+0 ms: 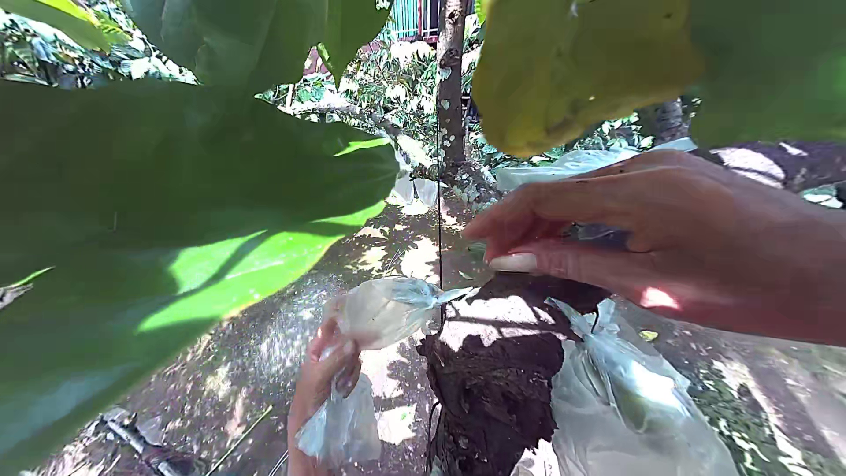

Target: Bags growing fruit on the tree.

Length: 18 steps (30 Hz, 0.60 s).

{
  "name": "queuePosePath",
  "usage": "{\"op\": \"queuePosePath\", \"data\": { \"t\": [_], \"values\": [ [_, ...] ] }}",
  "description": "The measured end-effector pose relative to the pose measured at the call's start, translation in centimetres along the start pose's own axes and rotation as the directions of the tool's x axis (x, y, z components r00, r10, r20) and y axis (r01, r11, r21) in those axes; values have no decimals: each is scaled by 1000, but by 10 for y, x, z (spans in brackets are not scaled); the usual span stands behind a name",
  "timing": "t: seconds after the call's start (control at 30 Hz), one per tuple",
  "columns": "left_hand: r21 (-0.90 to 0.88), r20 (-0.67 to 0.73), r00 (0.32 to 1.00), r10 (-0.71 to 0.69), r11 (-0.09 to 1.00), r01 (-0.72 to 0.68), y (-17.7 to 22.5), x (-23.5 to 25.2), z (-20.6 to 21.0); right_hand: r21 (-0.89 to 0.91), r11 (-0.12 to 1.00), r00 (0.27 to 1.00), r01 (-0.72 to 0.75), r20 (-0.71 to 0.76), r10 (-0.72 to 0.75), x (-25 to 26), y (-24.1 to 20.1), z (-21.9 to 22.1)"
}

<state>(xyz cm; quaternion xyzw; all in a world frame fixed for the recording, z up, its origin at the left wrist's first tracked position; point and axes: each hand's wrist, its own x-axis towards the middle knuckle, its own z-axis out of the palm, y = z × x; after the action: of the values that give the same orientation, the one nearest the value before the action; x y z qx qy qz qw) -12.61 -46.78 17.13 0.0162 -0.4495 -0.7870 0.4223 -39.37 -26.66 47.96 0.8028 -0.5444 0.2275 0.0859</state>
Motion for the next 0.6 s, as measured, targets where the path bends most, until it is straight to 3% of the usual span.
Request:
{"op": "queuePosePath", "data": {
  "t": [0.13, 0.27, 0.33, 0.4, 0.5, 0.6],
  "values": [
    [299, -24, 1000, -15, 954, 21, 37, -10, -11, 74, 997, 996, -29, -78, 34, -18, 7, -20],
    [481, -126, 976, 180, 871, -99, 84, -31, -2, 114, 993, 986, -41, -157, 59, -31, 4, -21],
    [482, -125, 939, 322, 847, -226, 103, -30, 16, 119, 993, 983, -18, -179, 40, -34, -1, -15],
    [333, -123, 917, 380, 886, -323, 110, -19, 53, 102, 994, 982, 27, -188, -8, -33, -13, -6],
    [287, -145, 905, 400, 892, -348, 107, 4, 117, 135, 985, 980, 105, -180, -80, -22, -47, 17],
    [365, -151, 873, 464, 847, -387, 100, 28, 158, 155, 980, 989, 127, -97, -113, -13, -64, 42]
  ]
}}
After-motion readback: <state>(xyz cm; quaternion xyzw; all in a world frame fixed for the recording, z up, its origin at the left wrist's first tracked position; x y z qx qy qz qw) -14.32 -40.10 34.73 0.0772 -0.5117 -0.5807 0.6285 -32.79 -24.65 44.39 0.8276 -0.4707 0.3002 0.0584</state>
